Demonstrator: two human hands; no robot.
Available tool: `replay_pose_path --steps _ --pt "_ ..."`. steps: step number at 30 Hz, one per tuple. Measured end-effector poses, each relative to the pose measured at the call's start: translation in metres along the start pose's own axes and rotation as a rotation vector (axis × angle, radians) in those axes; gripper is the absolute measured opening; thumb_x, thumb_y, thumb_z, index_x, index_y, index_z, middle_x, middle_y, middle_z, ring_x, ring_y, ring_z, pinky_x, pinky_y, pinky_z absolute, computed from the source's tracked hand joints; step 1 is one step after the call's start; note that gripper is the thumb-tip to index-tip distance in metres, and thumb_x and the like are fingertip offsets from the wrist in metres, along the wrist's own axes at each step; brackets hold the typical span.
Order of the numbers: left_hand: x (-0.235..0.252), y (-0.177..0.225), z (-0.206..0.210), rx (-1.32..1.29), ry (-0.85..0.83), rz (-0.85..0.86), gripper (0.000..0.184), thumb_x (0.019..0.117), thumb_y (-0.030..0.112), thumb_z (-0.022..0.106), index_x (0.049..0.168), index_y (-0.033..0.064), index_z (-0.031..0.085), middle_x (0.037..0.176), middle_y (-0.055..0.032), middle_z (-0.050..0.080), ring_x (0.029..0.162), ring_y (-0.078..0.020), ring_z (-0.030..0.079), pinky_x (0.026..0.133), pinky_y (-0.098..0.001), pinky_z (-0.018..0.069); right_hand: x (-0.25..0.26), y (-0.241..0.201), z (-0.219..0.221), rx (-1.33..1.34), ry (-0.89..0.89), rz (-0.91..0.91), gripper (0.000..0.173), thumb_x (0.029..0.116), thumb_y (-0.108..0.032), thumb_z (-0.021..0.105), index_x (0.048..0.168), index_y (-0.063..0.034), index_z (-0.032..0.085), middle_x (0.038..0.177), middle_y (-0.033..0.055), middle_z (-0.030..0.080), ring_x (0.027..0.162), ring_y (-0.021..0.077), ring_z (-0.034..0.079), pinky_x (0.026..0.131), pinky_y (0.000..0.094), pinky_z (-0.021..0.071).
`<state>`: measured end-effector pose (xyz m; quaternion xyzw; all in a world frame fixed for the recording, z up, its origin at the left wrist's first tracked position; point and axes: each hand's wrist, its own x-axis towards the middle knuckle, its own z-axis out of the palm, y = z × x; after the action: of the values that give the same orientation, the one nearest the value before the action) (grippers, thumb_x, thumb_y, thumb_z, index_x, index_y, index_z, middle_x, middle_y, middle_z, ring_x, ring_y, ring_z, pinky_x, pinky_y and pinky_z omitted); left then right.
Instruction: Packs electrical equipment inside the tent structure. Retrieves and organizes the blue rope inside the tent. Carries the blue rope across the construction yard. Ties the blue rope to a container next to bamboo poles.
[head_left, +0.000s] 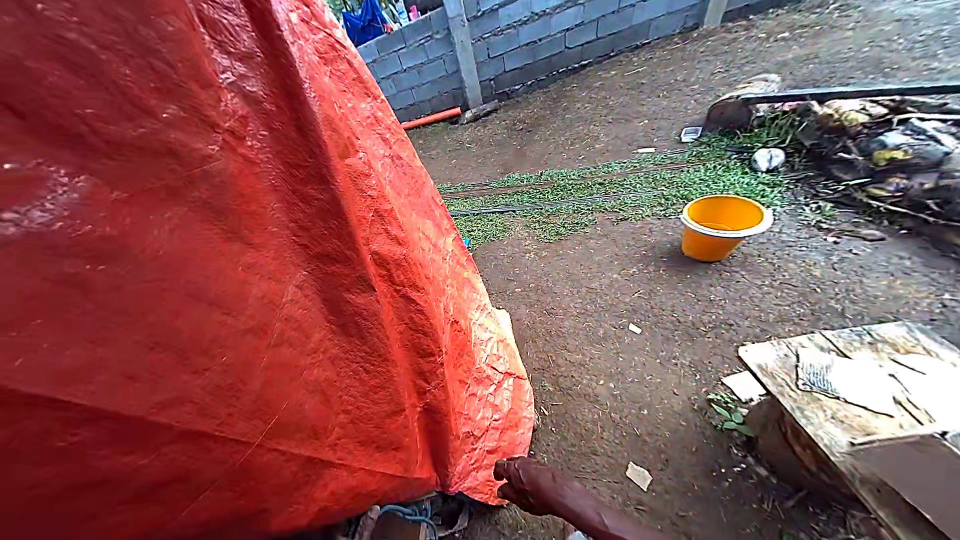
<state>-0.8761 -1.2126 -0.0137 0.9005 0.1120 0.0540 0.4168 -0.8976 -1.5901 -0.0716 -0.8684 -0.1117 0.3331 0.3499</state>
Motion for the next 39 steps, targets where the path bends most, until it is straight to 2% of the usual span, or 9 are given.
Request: replay_pose_path --steps 4,6,8,10,13,18,23,34,39 --pt "0.009 0.017 0.002 -0.006 -0.018 -0.082 0.075 0.083 0.038 0.085 0.142 0.0041 0.053 0.134 -0.0122 0.065 0.126 -0.0192 0.061 0.109 -0.042 0.0507 0.001 -0.001 0.002 -0.024 0.001 -0.01 0.043 0.1047 -0.04 0.053 0.134 -0.0099 0.062 0.121 0.0223 0.069 0.115 0.0419 0.066 0.097 0.0659 0.0512" --pt "0.007 0.033 -0.002 0.059 -0.025 -0.141 0.07 0.0887 0.042 0.079 0.142 0.0042 0.054 0.134 -0.0132 0.065 0.125 -0.0204 0.062 0.109 -0.0431 0.0508 0.0 0.0 0.005 -0.057 -0.016 -0.028 0.041 0.1047 -0.038 0.053 0.133 -0.0102 0.062 0.12 0.0217 0.069 0.112 0.0405 0.067 0.096 0.0648 0.0523" --pt "0.007 0.039 -0.008 0.158 -0.021 -0.22 0.069 0.0932 0.046 0.073 0.144 0.004 0.052 0.131 -0.0187 0.065 0.122 -0.029 0.063 0.106 -0.052 0.0505 -0.002 -0.002 0.009 -0.065 -0.078 -0.043 0.043 0.1054 -0.036 0.052 0.137 -0.0075 0.06 0.124 0.0224 0.067 0.116 0.04 0.065 0.101 0.0624 0.0506" --pt "0.004 0.027 -0.007 0.216 -0.002 -0.273 0.074 0.092 0.058 0.069 0.143 0.0073 0.052 0.125 -0.0203 0.067 0.116 -0.0352 0.065 0.099 -0.0608 0.0516 -0.007 0.001 0.013 -0.05 -0.138 -0.035 0.044 0.1064 -0.035 0.051 0.139 -0.006 0.059 0.125 0.0225 0.067 0.118 0.039 0.065 0.103 0.0597 0.0498" --pt "0.006 0.017 -0.006 0.153 0.033 -0.27 0.07 0.0902 0.06 0.07 0.138 0.0111 0.057 0.124 -0.0099 0.069 0.117 -0.0204 0.066 0.105 -0.0493 0.0529 -0.01 0.021 0.036 -0.116 -0.232 0.006 0.042 0.1064 -0.036 0.051 0.137 -0.0096 0.061 0.122 0.0194 0.07 0.115 0.0372 0.067 0.102 0.0597 0.0513" --pt "0.006 0.007 0.0 0.027 0.093 -0.205 0.057 0.0887 0.055 0.075 0.124 0.0108 0.064 0.106 -0.0009 0.072 0.101 -0.01 0.068 0.095 -0.0379 0.0572 -0.025 0.06 0.069 -0.152 -0.339 0.033 0.041 0.1055 -0.038 0.053 0.132 -0.0085 0.063 0.12 0.0189 0.07 0.114 0.0368 0.067 0.1 0.0605 0.0517" --pt "0.008 0.0 0.003 -0.033 0.118 -0.189 0.057 0.089 0.05 0.076 0.128 0.0108 0.063 0.11 -0.0004 0.072 0.102 -0.0087 0.068 0.097 -0.0351 0.0563 -0.03 0.059 0.072 -0.186 -0.425 0.067 0.043 0.1068 -0.037 0.05 0.136 -0.0073 0.061 0.125 0.019 0.068 0.119 0.0359 0.066 0.104 0.058 0.05" --pt "0.007 0.0 -0.002 -0.057 0.091 -0.16 0.057 0.0899 0.048 0.076 0.132 0.012 0.062 0.116 0.0002 0.071 0.109 -0.0071 0.066 0.102 -0.0335 0.0539 -0.002 0.041 0.067 -0.181 -0.303 -0.024 0.037 0.1069 -0.032 0.053 0.131 -0.0062 0.062 0.104 0.0203 0.072 0.1 0.0382 0.07 0.093 0.0619 0.0537" --pt "0.011 -0.005 -0.004 -0.022 0.069 -0.158 0.057 0.0893 0.051 0.075 0.13 0.0133 0.062 0.114 0.0007 0.071 0.107 -0.0075 0.067 0.1 -0.0349 0.0545 -0.002 0.039 0.066 -0.185 -0.264 0.003 0.037 0.1074 -0.033 0.052 0.132 -0.007 0.062 0.103 0.0204 0.072 0.099 0.0389 0.071 0.092 0.0634 0.0537"
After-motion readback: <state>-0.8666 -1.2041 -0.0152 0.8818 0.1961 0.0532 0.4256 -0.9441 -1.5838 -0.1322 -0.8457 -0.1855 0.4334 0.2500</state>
